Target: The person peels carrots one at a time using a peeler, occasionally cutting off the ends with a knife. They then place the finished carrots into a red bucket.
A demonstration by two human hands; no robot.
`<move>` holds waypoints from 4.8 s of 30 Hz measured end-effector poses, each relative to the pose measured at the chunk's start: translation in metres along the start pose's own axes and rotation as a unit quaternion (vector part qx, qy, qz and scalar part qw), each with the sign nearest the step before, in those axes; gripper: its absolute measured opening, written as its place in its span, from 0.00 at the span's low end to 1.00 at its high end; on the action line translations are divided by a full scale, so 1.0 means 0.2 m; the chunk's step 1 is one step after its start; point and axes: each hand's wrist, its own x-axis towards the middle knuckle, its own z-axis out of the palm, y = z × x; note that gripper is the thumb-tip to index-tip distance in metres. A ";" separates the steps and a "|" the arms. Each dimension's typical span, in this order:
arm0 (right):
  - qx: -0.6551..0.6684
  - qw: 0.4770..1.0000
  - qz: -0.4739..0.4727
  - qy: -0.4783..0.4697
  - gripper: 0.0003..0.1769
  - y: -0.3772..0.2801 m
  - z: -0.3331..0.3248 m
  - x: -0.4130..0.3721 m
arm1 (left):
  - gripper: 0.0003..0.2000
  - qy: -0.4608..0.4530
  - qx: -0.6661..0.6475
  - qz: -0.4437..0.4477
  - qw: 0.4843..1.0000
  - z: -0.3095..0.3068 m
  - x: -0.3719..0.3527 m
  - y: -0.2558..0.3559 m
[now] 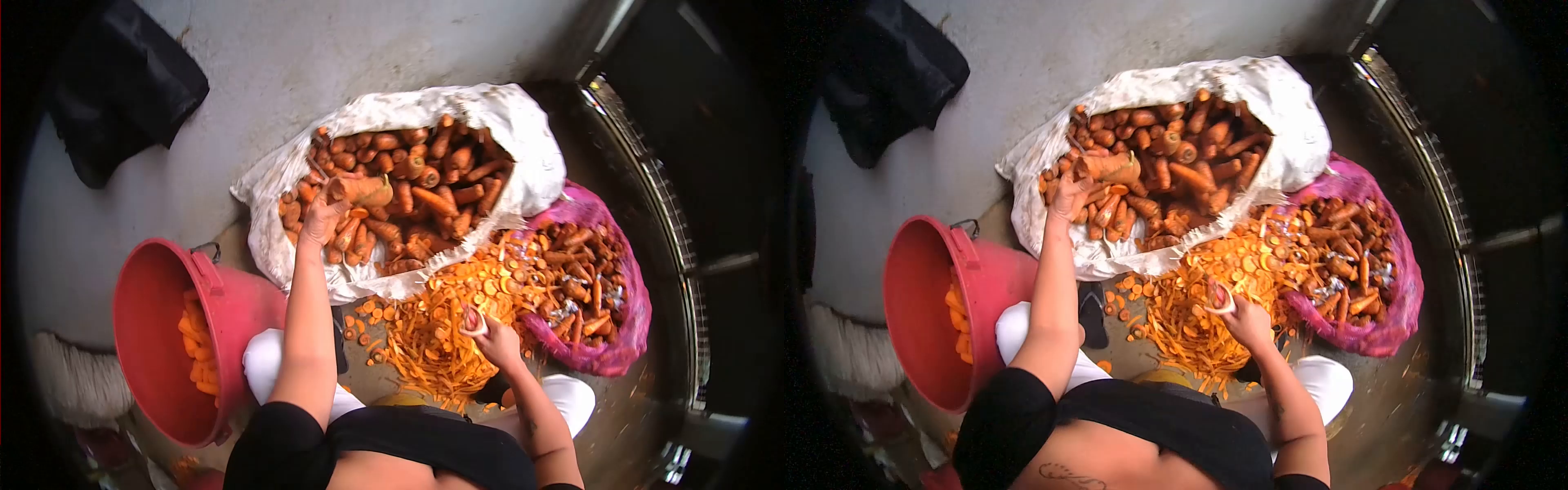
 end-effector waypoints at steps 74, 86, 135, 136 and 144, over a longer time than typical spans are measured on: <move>0.327 0.934 -0.077 0.125 0.16 -0.11 -0.07 -0.37 | 0.18 -0.108 0.810 0.041 0.575 1.33 -0.59 -0.01; 0.344 0.935 -0.058 0.063 0.18 -0.13 -0.06 -0.36 | 0.20 -0.079 0.815 0.058 0.571 1.30 -0.63 -0.03; 0.100 0.984 0.147 0.031 0.18 0.30 0.34 -0.12 | 0.19 -0.147 0.311 0.014 0.939 1.16 -0.82 0.03; 0.100 0.982 0.158 0.026 0.18 0.32 0.37 -0.11 | 0.18 -0.153 0.334 0.031 0.930 1.19 -0.83 0.06; 0.108 0.981 0.162 0.024 0.20 0.30 0.33 -0.12 | 0.21 -0.181 0.415 0.091 0.887 1.26 -0.86 0.12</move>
